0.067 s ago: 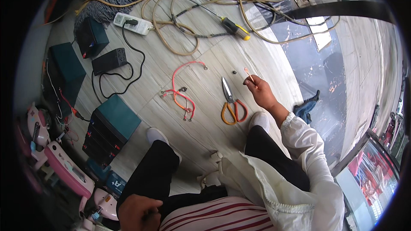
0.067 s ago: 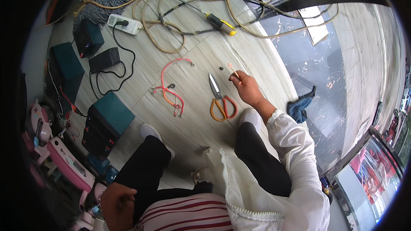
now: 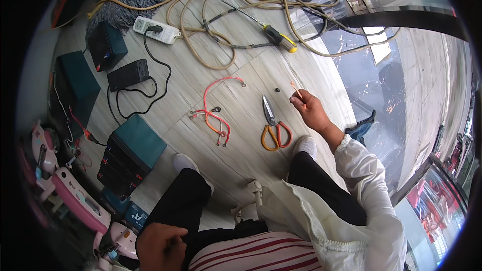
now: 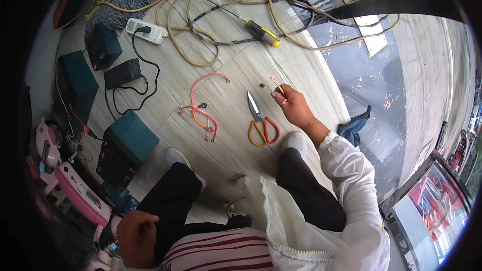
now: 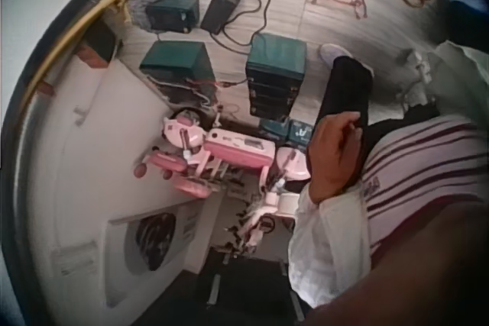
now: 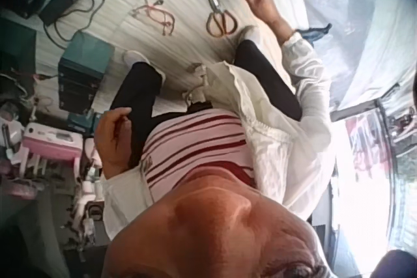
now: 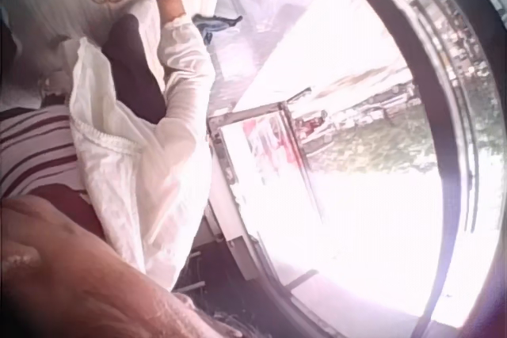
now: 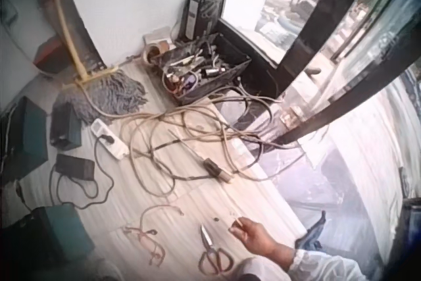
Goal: The person sits on the floor and repairs a red wire by stripping the insulation, twisting the exposed strands, and connecting it to a terminal. They use scissors to cut the wire and a screwdriver to tighten the connection.
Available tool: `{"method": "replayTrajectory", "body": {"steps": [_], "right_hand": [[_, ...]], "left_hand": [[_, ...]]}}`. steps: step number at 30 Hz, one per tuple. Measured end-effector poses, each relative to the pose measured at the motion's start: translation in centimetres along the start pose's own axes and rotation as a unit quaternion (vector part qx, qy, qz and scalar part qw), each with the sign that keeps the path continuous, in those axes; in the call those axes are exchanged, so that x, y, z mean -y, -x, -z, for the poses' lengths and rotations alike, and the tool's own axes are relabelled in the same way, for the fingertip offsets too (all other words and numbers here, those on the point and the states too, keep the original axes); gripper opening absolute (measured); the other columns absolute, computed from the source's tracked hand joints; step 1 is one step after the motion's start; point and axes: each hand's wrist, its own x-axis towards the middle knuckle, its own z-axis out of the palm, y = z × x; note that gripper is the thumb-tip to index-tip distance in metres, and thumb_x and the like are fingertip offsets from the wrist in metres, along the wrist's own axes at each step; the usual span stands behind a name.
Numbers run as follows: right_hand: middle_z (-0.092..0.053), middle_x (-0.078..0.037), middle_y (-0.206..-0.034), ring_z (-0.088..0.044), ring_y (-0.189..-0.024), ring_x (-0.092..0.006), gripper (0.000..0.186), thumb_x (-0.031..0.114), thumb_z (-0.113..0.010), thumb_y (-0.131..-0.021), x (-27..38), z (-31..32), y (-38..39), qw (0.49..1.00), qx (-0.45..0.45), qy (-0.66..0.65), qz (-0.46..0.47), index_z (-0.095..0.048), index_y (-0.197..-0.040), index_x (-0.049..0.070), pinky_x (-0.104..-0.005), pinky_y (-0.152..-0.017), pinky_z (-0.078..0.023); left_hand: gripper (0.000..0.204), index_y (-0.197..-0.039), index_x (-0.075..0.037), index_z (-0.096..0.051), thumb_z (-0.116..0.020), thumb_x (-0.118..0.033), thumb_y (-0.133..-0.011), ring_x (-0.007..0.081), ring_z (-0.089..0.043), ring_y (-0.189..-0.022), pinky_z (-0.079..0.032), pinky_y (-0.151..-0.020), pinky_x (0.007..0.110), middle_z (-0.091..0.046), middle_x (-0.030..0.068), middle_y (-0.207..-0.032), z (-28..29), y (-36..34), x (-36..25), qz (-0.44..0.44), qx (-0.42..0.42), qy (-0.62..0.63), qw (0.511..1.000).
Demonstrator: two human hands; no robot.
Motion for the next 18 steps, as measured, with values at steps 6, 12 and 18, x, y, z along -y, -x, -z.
{"method": "replayTrajectory", "body": {"steps": [6,12,18], "right_hand": [[-0.045,-0.003,-0.069,-0.039,-0.059,-0.0096,0.031,0.031,-0.045,-0.096,11.9,4.0,3.0,0.988,-0.008,-0.094,0.12,-0.048,-0.084,0.002,-0.0235,-0.055,-0.034],[-0.039,-0.002,-0.059,-0.03,-0.045,-0.0086,0.047,0.048,-0.037,-0.096,14.9,2.4,7.0,0.896,-0.003,-0.444,0.035,-0.045,-0.081,0.005,-0.0235,-0.043,-0.026],[-0.035,-0.002,-0.067,-0.032,-0.055,-0.0115,0.045,0.048,-0.038,-0.096,22.7,-0.4,15.9,0.761,-0.001,-0.638,-0.122,-0.045,-0.083,0.006,-0.0253,-0.048,-0.032]], "left_hand": [[0.015,-0.092,-0.002,-0.06,-0.059,-0.007,-0.078,0.0243,-0.056,-0.068,-0.043,-0.061,0.033,-0.058,0.0114,-0.079,1.2,-6.6,2.4,0.051,0.086,-0.04,0.994],[0.017,-0.091,-0.008,-0.06,-0.065,-0.019,-0.078,0.0273,-0.059,-0.069,-0.046,-0.056,0.037,-0.06,0.0075,-0.076,0.1,-5.7,2.4,-0.096,0.166,-0.08,0.978],[0.037,-0.104,-0.006,-0.057,-0.073,-0.018,-0.073,0.0267,-0.059,-0.08,-0.048,-0.066,0.035,-0.059,0.0098,-0.09,-4.6,0.3,2.6,-0.048,0.07,0.028,0.996]]}}
